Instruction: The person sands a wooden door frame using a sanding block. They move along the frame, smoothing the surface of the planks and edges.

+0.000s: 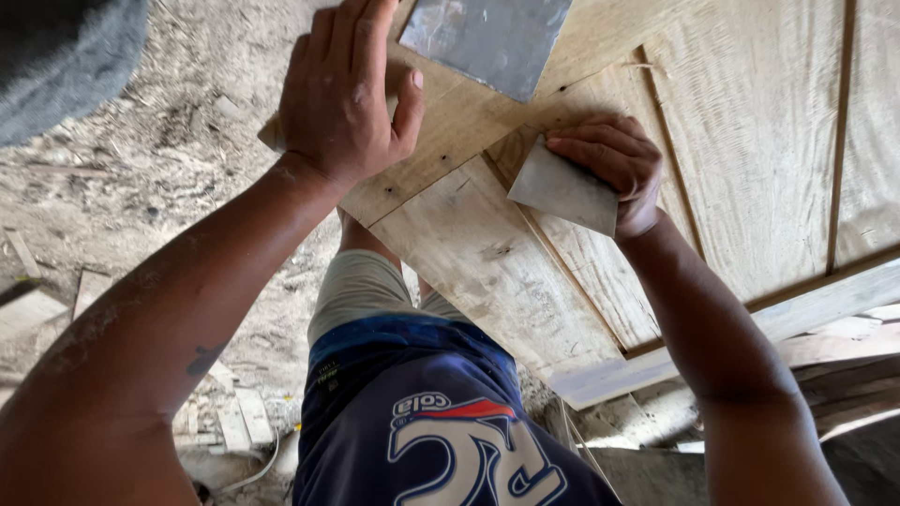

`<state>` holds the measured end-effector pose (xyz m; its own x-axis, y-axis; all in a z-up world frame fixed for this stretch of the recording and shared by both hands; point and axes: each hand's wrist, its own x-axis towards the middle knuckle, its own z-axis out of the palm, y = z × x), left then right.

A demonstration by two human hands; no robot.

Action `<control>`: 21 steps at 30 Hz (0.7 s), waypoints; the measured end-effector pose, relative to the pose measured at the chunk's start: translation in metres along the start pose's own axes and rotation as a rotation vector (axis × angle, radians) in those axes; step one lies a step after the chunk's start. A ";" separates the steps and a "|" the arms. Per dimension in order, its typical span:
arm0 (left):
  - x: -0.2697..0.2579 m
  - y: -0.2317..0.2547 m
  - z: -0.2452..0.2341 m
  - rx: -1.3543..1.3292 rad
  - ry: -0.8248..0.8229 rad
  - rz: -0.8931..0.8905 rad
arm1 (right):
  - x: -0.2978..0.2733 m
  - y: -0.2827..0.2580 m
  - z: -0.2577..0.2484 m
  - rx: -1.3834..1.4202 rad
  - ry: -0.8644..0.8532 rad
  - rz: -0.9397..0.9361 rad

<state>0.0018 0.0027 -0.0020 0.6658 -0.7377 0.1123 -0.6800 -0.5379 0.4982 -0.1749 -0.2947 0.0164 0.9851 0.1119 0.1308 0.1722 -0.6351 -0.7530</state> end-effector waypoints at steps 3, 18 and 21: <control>0.002 0.000 0.003 -0.031 0.007 -0.005 | 0.006 0.005 0.012 -0.067 0.054 -0.112; 0.002 0.004 0.000 0.010 0.017 -0.015 | 0.004 -0.020 0.025 0.826 0.720 0.629; 0.003 0.002 -0.001 0.007 0.026 -0.001 | -0.006 -0.011 -0.007 1.072 0.739 0.631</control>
<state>0.0026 -0.0010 0.0000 0.6741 -0.7264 0.1338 -0.6814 -0.5417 0.4922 -0.1831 -0.2938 0.0287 0.7275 -0.5885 -0.3527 -0.0404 0.4765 -0.8782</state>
